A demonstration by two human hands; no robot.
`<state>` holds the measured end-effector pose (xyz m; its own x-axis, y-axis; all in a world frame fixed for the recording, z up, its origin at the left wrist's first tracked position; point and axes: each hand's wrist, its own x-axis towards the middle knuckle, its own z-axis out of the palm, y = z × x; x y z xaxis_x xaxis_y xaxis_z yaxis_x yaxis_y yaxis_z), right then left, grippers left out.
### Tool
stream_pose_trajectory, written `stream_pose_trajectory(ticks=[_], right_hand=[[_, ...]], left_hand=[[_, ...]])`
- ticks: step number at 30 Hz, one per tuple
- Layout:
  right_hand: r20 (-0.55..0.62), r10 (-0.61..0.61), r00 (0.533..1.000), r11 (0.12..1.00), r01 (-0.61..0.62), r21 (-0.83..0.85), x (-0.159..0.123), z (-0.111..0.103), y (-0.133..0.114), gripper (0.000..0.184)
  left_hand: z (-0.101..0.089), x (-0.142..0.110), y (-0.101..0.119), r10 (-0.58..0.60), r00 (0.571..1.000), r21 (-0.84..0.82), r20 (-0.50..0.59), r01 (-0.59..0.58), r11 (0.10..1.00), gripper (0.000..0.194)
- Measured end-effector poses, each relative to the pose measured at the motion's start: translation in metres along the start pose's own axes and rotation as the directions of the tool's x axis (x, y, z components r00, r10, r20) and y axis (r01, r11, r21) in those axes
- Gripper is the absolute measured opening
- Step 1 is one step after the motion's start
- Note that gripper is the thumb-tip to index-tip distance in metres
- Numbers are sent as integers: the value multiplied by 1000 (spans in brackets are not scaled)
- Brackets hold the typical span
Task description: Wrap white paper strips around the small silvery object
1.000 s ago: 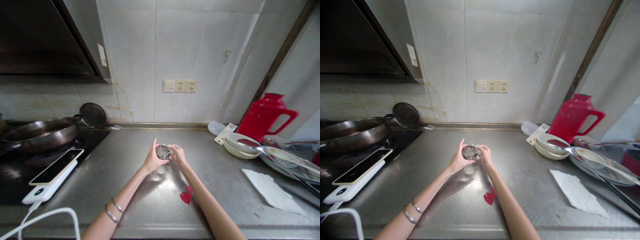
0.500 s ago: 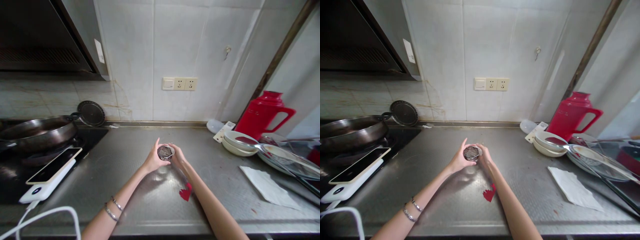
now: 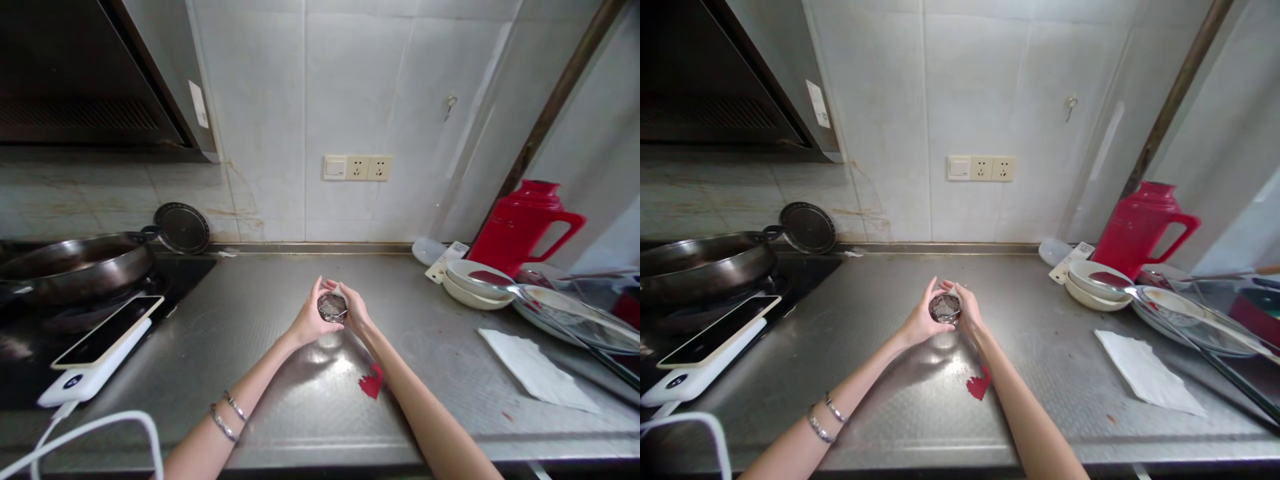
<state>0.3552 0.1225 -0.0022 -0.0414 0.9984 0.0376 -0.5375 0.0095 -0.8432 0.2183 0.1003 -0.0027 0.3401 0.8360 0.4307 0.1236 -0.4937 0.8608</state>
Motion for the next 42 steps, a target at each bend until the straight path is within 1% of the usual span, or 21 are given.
stream_pose_trajectory(ticks=[2, 6, 9, 12, 16, 20, 23, 27, 29, 30, 33, 35, 36, 38, 40, 42], right_hand=[[16, 37, 999, 999, -37, -5, 0, 0, 1, 29], [-26, 153, 988, 987, -154, -42, 3, -4, 5, 35], [-10, 171, 985, 984, -172, -52, 4, -6, 6, 39], [-7, 131, 991, 988, -131, -79, 5, -5, 6, 40], [-24, 73, 997, 988, -76, -135, 4, -3, 10, 44], [-42, -27, 999, 984, 19, -179, 3, -1, 16, 47], [-64, -60, 996, 985, 49, -163, 1, 2, 21, 46], [-68, -74, 995, 987, 63, -150, 0, 4, 23, 39], [-72, -88, 994, 983, 75, -168, 1, 2, 21, 36], [-79, -89, 993, 982, 74, -174, 2, 0, 19, 34], [-99, -64, 993, 985, 46, -169, 4, -5, 11, 31], [-96, -40, 995, 986, 24, -162, 4, -7, 4, 29], [-84, -24, 996, 988, 11, -155, 4, -7, 1, 27], [-53, 19, 998, 992, -25, -127, 3, -5, -4, 25], [-29, 60, 998, 994, -62, -92, 1, -2, -6, 25], [-29, 80, 996, 994, -82, -74, -1, 2, -6, 27]], left_hand=[[1, 0, -2, -7, 1000, 10, -1, 7, 1000, 123], [4, -2, -7, -27, 1000, 54, -14, 27, 998, 122], [7, -3, -9, -10, 999, 98, -46, 14, 995, 121], [9, -3, -11, 27, 997, 160, -77, -14, 987, 118], [8, -2, -13, 107, 984, 282, -144, -62, 957, 115], [9, -2, -15, 114, 965, 379, -238, -16, 925, 112], [11, -3, -14, 102, 953, 383, -285, 16, 924, 112], [16, -6, -14, 41, 947, 318, -319, 66, 946, 113], [17, -5, -13, 10, 952, 270, -305, 76, 960, 114], [16, -4, -12, -2, 961, 233, -278, 70, 970, 115], [9, 0, -8, -32, 990, 89, -139, 45, 995, 111], [3, 3, -5, -67, 995, 19, -74, 69, 997, 106], [1, 4, -5, -93, 994, 3, -63, 94, 996, 106], [-2, 6, -6, -131, 989, 7, -76, 132, 991, 105], [-3, 6, -9, -99, 991, 37, -85, 102, 994, 98], [-1, 5, -14, -36, 997, 56, -76, 40, 998, 83]])
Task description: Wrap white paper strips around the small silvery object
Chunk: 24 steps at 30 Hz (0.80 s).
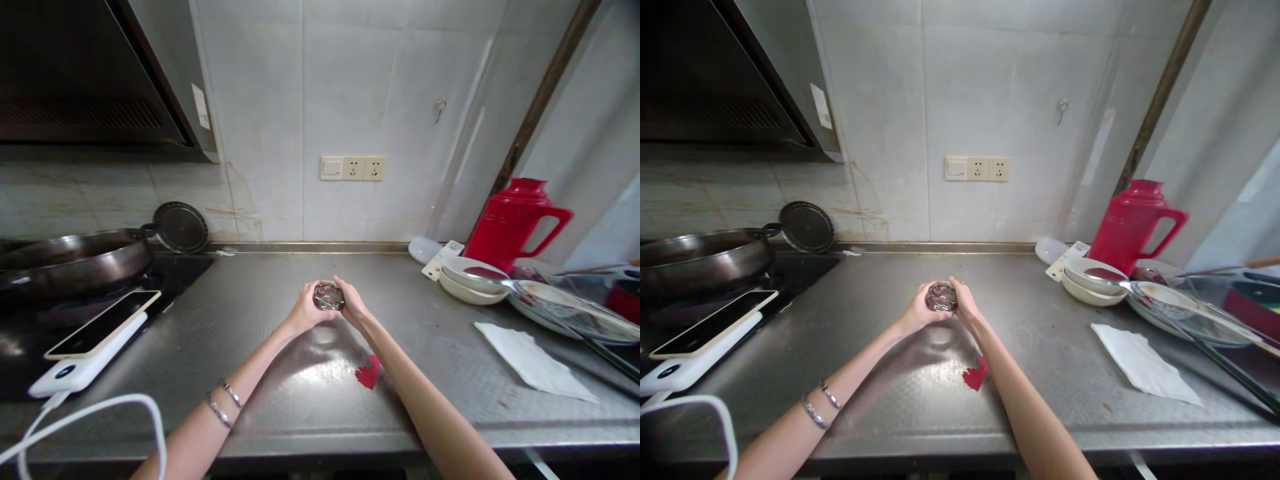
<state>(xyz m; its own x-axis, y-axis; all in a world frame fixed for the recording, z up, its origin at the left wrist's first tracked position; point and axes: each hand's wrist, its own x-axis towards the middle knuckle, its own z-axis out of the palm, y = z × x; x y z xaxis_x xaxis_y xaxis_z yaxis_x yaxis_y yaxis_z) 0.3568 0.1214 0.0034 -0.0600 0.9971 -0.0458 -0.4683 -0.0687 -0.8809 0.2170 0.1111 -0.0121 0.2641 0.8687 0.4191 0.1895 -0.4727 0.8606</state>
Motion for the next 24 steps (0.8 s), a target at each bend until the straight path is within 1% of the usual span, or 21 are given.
stream_pose_trajectory(ticks=[1, 3, 6, 8, 10, 13, 15, 18, 21, 24], right_hand=[[-2, 6, 1000, 1000, -6, -1, -1, 1, 1, 29], [4, 16, 1000, 1000, -16, -14, -1, 2, 2, 35], [20, 20, 1000, 999, -19, -27, 0, 1, 4, 43], [2, 1, 1000, 1000, -1, -27, 1, -1, 5, 46], [-28, -44, 999, 998, 43, -38, 3, -1, 8, 48], [-64, -144, 988, 987, 138, -86, 4, 1, 15, 50], [-43, -208, 977, 971, 201, -130, 2, 5, 21, 51], [23, -259, 966, 950, 259, -173, -2, 10, 27, 51], [29, -274, 961, 945, 274, -181, -4, 11, 27, 47], [-11, -281, 960, 948, 276, -160, 1, 5, 21, 39]], left_hand=[[1, -1, -2, 19, 1000, -4, 1, -19, 1000, 76], [4, -3, -4, 5, 1000, -9, -15, -5, 1000, 69], [7, -6, -3, -38, 998, 15, -50, 39, 999, 69], [9, -7, -1, -30, 996, 52, -78, 34, 998, 69], [10, -8, 2, 6, 991, 102, -135, 8, 995, 69], [10, -7, 3, 51, 970, 155, -239, -13, 988, 68], [9, -6, 4, 39, 953, 154, -300, 9, 988, 68], [7, -4, 5, -27, 934, 118, -357, 74, 990, 69], [8, -4, 5, -75, 937, 86, -342, 111, 990, 73], [13, -4, 2, -67, 966, 32, -250, 78, 996, 84]])
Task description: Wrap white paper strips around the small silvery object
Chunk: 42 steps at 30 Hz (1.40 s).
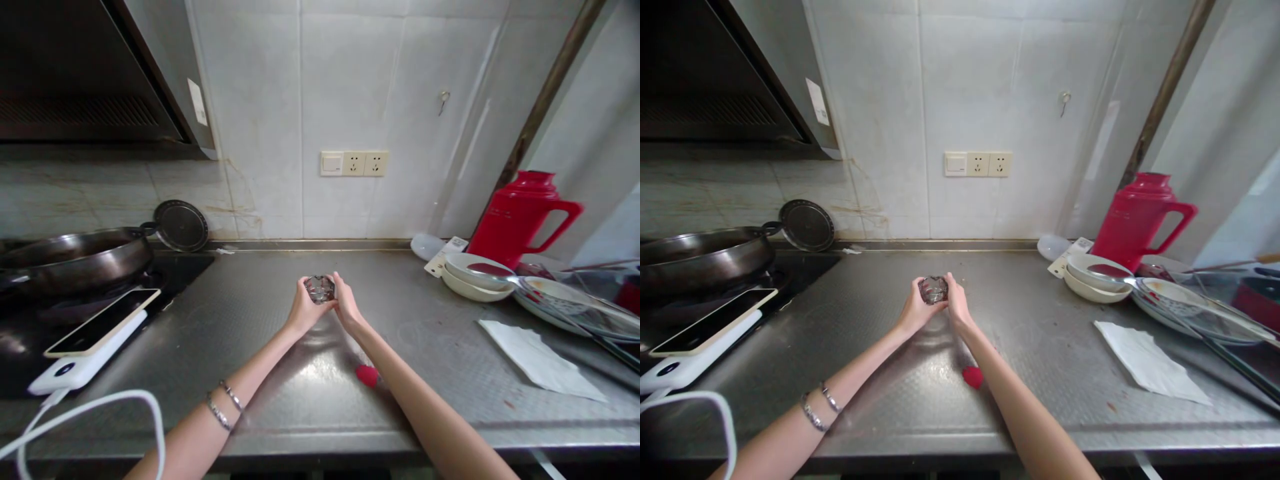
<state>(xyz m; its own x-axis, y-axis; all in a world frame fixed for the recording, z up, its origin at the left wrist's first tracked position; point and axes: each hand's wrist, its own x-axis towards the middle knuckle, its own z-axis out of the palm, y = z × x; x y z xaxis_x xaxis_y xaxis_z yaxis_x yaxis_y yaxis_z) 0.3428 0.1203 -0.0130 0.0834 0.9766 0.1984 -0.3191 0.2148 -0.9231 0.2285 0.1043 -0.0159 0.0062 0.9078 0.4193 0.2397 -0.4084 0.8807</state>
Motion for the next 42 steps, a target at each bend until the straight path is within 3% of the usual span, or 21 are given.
stream_pose_trajectory(ticks=[3, 5, 11, 14, 19, 25, 28, 33, 38, 42], right_hand=[[-26, -2, 1000, 999, 3, 45, 9, -8, -5, 26], [-20, 0, 1000, 998, 1, 67, 12, -11, -8, 25], [115, 11, 993, 986, -30, 162, 6, -8, -16, 35], [109, 7, 994, 984, -27, 177, 3, -6, -13, 37], [68, -5, 998, 993, -3, 117, -2, -1, -6, 46], [122, -104, 987, 995, 103, 10, -15, 10, -1, 53], [83, -123, 989, 991, 126, -39, -12, 7, 0, 55], [-79, -90, 993, 995, 86, -56, 2, -9, -6, 58], [-74, -48, 996, 998, 45, -46, 7, -12, -8, 58], [-37, -107, 994, 993, 104, -54, 6, -8, -7, 58]], left_hand=[[3, -1, -6, 27, 993, -79, 119, -18, 997, 90], [3, 0, -9, 15, 991, -95, 136, -1, 995, 89], [-4, 11, -11, 18, 998, -156, 60, -8, 988, 80], [-3, 12, -12, 18, 999, -165, 39, -12, 986, 77], [-3, 10, -13, -2, 1000, -181, -10, 0, 983, 69], [-10, 13, -8, -13, 994, -113, -109, 1, 994, 64], [-9, 12, -5, 9, 1000, -158, -25, -13, 987, 69], [-4, 8, 4, 70, 968, -414, 241, 37, 910, 60], [-8, 10, 7, -66, 980, -409, 185, 138, 902, 74], [-7, 11, 5, -49, 969, -438, 242, 154, 886, 66]])
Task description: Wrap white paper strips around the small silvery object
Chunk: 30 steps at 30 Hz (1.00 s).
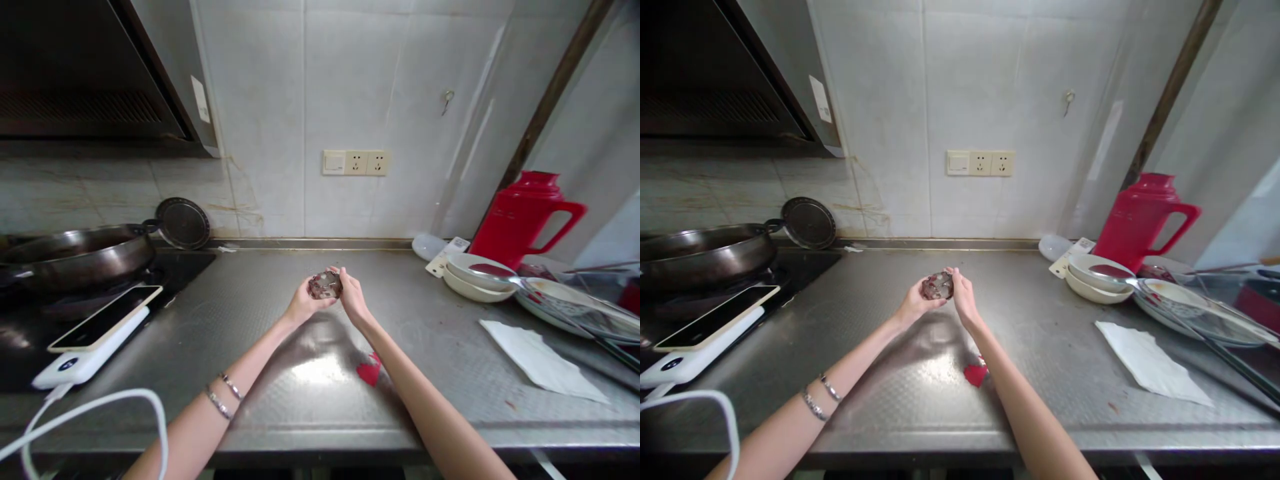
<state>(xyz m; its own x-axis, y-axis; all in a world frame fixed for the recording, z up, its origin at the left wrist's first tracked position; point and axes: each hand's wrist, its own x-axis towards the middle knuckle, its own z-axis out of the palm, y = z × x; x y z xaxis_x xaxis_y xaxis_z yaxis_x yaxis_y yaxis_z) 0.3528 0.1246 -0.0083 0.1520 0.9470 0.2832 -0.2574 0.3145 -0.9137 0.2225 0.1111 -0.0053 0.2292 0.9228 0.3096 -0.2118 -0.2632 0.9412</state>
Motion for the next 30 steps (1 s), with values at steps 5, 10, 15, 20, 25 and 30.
stream_pose_trajectory(ticks=[5, 10, 15, 20, 25, 30], right_hand=[[-30, -80, 996, 992, 77, -101, -11, 10, -4, 63], [-72, -162, 984, 973, 146, -181, -24, 22, -3, 58], [-82, -131, 988, 979, 116, -168, -16, 13, 2, 52], [-189, -9, 982, 997, -4, -72, 4, -4, 3, 54], [-57, 44, 997, 995, -38, 96, 6, -4, 3, 53], [-48, 48, 998, 992, -42, 120, -1, 2, 1, 51]], left_hand=[[-3, 2, -8, 65, 992, 107, -108, -54, 993, 70], [-11, 6, -15, 125, 964, 352, -236, -35, 935, 76], [-2, 0, -11, 82, 993, 293, -89, -52, 955, 72], [7, -2, -2, 71, 995, 50, 73, -74, 996, 54], [1, 3, 4, 2, 1000, -30, 20, -2, 1000, 68], [0, 4, -2, -11, 998, -44, 56, 14, 999, 66]])
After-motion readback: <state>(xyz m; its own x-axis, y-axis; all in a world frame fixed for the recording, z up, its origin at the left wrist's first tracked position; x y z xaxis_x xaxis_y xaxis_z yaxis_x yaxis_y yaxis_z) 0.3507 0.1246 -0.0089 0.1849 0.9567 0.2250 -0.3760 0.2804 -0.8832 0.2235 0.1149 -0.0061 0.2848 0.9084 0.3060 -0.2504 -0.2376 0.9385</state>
